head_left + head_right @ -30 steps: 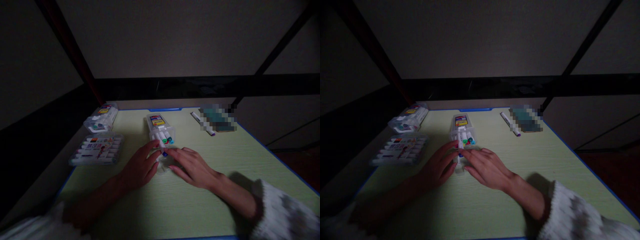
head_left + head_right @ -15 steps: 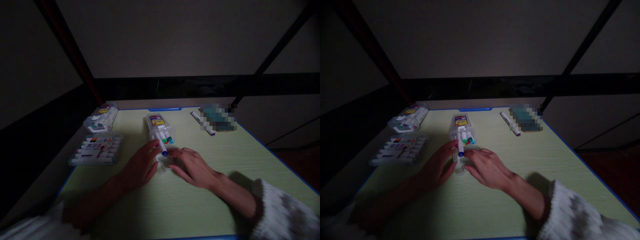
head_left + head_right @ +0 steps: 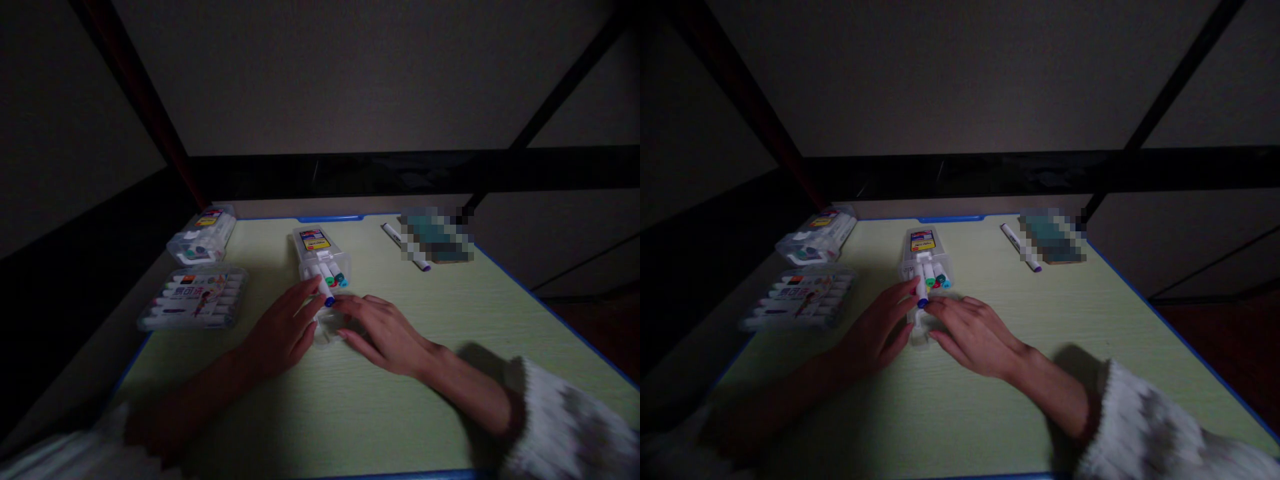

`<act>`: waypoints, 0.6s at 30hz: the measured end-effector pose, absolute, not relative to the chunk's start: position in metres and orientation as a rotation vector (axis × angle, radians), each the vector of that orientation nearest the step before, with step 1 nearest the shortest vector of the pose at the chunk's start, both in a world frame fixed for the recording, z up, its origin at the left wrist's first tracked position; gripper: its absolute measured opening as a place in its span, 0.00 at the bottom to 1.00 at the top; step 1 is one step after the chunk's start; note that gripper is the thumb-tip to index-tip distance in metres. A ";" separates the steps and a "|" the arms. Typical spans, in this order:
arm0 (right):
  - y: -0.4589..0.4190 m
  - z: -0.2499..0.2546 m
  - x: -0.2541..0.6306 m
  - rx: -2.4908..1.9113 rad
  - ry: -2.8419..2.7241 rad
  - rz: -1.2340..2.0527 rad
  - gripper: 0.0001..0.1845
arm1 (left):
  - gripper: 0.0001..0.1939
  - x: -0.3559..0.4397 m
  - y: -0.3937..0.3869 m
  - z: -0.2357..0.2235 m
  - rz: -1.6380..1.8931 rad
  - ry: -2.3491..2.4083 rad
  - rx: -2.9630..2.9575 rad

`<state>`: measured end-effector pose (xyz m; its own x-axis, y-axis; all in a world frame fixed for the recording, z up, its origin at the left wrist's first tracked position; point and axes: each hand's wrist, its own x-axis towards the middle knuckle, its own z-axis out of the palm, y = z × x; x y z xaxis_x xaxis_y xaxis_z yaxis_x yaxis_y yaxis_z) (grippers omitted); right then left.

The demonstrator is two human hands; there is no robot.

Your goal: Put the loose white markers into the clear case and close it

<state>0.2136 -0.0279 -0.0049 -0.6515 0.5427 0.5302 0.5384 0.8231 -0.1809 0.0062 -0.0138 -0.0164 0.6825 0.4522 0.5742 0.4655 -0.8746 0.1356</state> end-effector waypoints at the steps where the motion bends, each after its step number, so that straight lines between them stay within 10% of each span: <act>1: -0.028 -0.005 0.214 -0.799 -2.427 0.013 0.15 | 0.27 0.006 -0.014 -0.017 -0.967 -0.784 -2.862; 18: -0.028 -0.006 0.214 -0.828 -2.462 -0.031 0.18 | 0.27 0.006 -0.016 -0.017 -0.916 -0.863 -2.831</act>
<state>0.2141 -0.0282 -0.0059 -0.6669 0.5546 0.4976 0.5668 0.8111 -0.1444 0.0062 -0.0160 -0.0169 0.6701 0.4959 0.5523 0.5216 -0.8440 0.1251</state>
